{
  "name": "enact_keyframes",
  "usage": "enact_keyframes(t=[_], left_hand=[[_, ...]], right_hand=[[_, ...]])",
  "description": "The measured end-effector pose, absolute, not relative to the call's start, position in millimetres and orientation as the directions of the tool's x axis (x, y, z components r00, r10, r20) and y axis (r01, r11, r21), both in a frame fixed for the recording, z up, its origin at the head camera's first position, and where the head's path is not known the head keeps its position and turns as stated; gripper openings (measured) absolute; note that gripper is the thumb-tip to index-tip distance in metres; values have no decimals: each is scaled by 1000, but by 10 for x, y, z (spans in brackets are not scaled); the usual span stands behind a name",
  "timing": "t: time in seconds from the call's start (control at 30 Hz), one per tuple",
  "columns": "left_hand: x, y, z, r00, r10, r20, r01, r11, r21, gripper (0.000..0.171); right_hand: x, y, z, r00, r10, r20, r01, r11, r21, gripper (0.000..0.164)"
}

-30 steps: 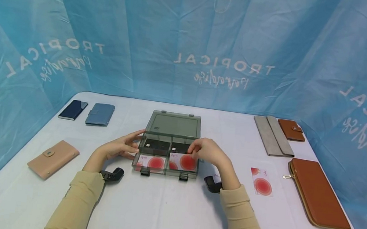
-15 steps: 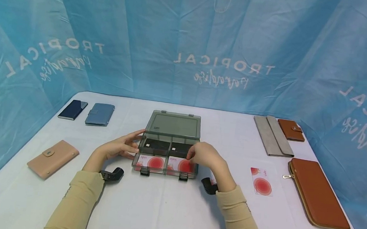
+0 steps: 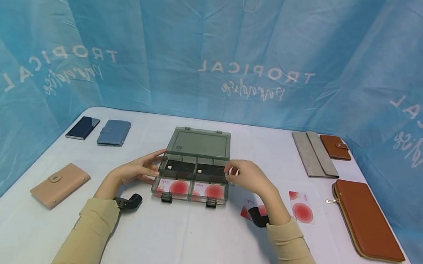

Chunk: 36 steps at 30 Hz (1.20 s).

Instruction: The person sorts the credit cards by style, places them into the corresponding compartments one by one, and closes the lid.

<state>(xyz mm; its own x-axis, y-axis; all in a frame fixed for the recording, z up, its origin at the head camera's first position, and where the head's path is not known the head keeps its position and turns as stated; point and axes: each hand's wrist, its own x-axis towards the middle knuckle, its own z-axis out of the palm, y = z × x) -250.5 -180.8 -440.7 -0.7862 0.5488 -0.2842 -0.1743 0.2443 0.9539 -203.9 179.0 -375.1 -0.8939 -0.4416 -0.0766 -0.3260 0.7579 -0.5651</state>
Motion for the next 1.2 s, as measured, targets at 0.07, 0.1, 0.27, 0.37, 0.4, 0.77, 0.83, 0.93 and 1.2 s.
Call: enact_keyframes(t=[0.07,0.1,0.27,0.37,0.4,0.77,0.83,0.93,1.2], left_hand=[[-2505,-1807,-4413,-787,546,-286,-176,246,953,86],[-2506,-1806,-4413,-787,546,-286,-176,246,953,86],[-2502,-1796,-4402,-783,554,-282,-173,241,955,86],[-2496,-1790,-4394,-781,558,-281,-173,239,955,86],[-2495,-1789,-4393,-781,557,-282,-174,240,955,86],[-2511,-1808,-4407,-781,554,-288,-180,242,953,85],[-2516,-1812,-4410,-783,551,-289,-180,244,953,85],[-2518,-1815,-4409,-784,550,-287,-178,244,953,85],[-2499,-1801,-4399,-783,553,-285,-178,240,954,85]], right_hand=[[-2027,1885,-3785,-913,-402,-67,-304,781,-545,15],[-2021,1937,-3807,-920,-386,-70,-292,793,-534,16],[-1928,2182,-3898,-920,-351,-176,-228,843,-487,21],[-1828,2302,-3932,-889,-358,-286,-195,860,-472,29],[-1791,2336,-3944,-875,-360,-324,-183,865,-468,34],[-1541,2488,-3998,-853,-334,-401,-184,912,-367,64],[-1544,2497,-4008,-855,-340,-391,-188,907,-378,65],[-1570,2512,-4026,-858,-356,-371,-204,898,-391,66],[-1712,2550,-4074,-921,-323,-216,-202,874,-443,43]])
